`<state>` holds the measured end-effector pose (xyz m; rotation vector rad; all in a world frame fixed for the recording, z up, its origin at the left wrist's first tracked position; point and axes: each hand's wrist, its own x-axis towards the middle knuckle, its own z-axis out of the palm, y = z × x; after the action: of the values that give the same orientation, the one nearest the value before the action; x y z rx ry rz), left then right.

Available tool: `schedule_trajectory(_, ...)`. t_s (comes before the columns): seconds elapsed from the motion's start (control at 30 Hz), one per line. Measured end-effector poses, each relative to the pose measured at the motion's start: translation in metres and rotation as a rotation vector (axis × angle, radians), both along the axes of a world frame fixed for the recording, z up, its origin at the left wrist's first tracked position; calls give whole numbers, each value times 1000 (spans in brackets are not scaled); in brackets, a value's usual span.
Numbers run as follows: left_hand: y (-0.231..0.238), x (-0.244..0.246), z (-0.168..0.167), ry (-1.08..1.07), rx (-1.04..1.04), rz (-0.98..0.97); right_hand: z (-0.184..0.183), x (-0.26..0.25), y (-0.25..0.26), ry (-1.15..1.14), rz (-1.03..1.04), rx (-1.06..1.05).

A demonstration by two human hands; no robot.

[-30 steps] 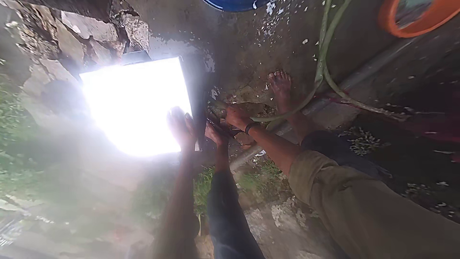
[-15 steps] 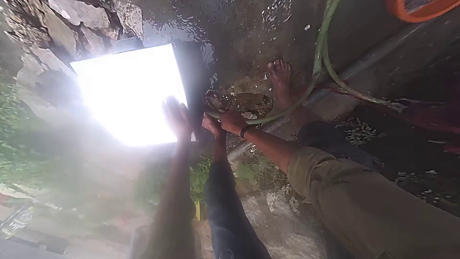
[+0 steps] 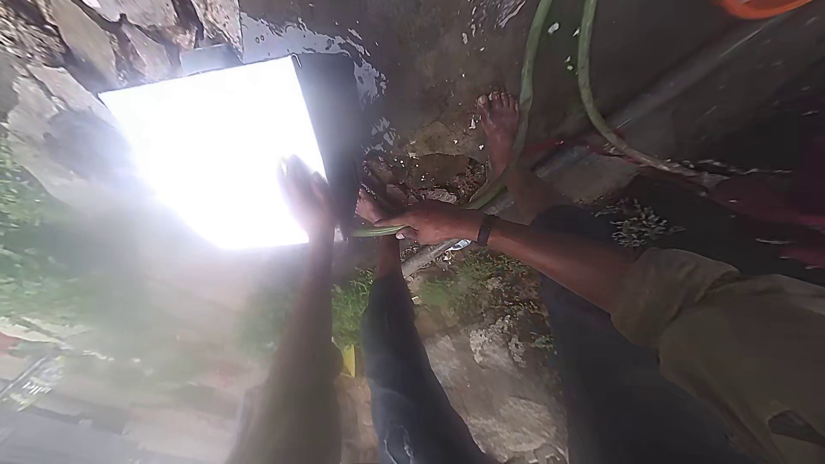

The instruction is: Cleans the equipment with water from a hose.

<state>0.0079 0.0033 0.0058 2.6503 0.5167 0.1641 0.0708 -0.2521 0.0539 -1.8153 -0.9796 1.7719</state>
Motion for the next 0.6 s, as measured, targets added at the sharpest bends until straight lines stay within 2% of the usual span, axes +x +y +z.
schedule_trajectory(0.07,-1,-3,4,57,-8,-12,-1,0,-2,-31,-13,-44)
schedule_trajectory(0.13,0,-2,-2,5,6,1,-9,2,4,-34,-6,-146)
schedule_trajectory(0.3,-1,-1,5,78,1,9,-50,-4,23,-120,-137,-335)
schedule_trajectory(0.37,-1,-2,1,29,18,7,-65,-3,28,-153,-215,-384)
schedule_trajectory(0.47,-2,1,1,4,30,3,-81,17,39,-220,-301,-434)
schedule_trajectory(0.6,-1,1,1,-11,24,-1,-82,53,65,-327,-455,-436)
